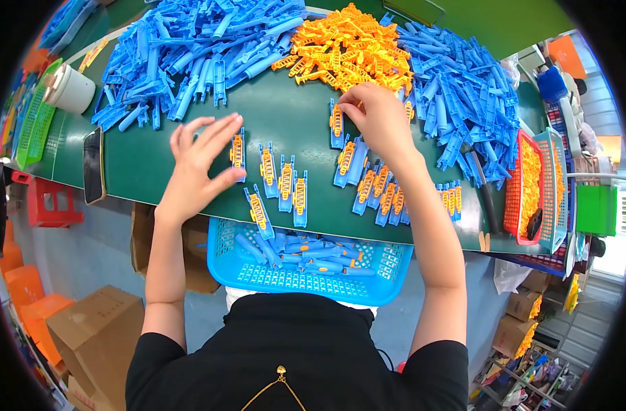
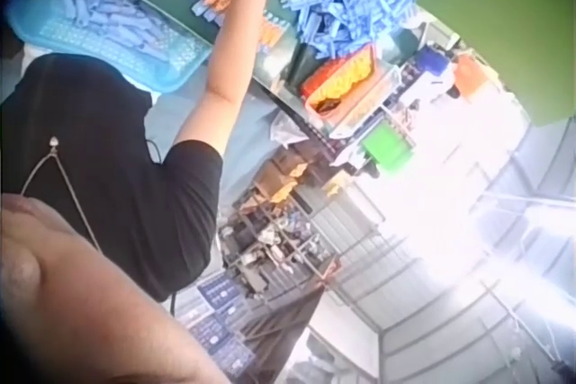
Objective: Assemble toy components by applying stickers to plastic tubes and organizing them.
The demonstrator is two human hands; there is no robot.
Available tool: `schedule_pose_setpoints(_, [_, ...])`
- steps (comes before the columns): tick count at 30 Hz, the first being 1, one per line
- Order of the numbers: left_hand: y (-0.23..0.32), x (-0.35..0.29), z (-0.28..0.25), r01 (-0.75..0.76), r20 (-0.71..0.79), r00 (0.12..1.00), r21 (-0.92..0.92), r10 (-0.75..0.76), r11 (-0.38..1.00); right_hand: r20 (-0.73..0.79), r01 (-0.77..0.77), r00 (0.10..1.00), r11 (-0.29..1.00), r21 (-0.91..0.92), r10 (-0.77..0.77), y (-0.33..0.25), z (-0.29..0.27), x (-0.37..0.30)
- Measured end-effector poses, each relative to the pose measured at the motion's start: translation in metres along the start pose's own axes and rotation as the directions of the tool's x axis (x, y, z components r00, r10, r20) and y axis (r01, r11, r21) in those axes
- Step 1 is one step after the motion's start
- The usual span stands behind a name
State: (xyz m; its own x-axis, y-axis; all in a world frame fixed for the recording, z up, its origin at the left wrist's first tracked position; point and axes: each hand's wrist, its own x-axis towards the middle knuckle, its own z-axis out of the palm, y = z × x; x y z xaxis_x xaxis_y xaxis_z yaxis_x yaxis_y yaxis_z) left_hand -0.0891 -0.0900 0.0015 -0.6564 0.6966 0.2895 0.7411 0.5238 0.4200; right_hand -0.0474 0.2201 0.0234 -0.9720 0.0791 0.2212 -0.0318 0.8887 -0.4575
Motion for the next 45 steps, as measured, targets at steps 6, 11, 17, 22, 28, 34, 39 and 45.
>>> schedule_pose_setpoints(6, [-0.042,0.039,-0.012,0.029,-0.17,0.985,0.312,0.026,0.95,-0.049,0.035,0.998,0.999,0.005,-0.035,-0.008,0.007,0.002])
schedule_pose_setpoints(11, [-0.053,0.057,-0.004,-0.057,-0.134,0.983,0.424,0.125,0.904,-0.004,0.037,0.999,0.987,0.155,-0.037,-0.011,0.007,-0.006])
schedule_pose_setpoints(17, [-0.047,0.057,-0.003,-0.091,-0.128,0.982,0.311,0.137,0.946,-0.008,0.031,1.0,0.985,0.172,-0.031,-0.004,0.016,-0.003])
schedule_pose_setpoints(22, [-0.031,0.041,-0.009,-0.079,-0.063,0.994,0.098,0.085,0.992,0.205,-0.014,0.979,0.997,0.072,-0.001,-0.016,-0.012,0.003])
schedule_pose_setpoints(28, [-0.002,0.052,0.002,-0.129,-0.002,0.992,0.009,0.129,0.992,0.124,0.059,0.991,0.995,-0.084,-0.048,-0.021,-0.009,0.04])
schedule_pose_setpoints(34, [0.003,0.065,0.018,-0.141,0.019,0.99,-0.071,0.143,0.987,0.016,0.321,0.944,0.906,-0.275,-0.329,-0.01,0.033,0.058])
schedule_pose_setpoints(39, [-0.01,0.061,0.015,0.01,-0.031,0.999,-0.13,-0.014,0.991,0.358,-0.293,0.923,0.857,0.425,0.138,-0.026,0.024,0.046])
schedule_pose_setpoints(45, [-0.009,0.064,0.03,-0.077,-0.097,0.993,-0.112,0.066,0.991,0.138,-0.075,0.99,0.962,0.264,0.04,-0.014,0.032,0.035])
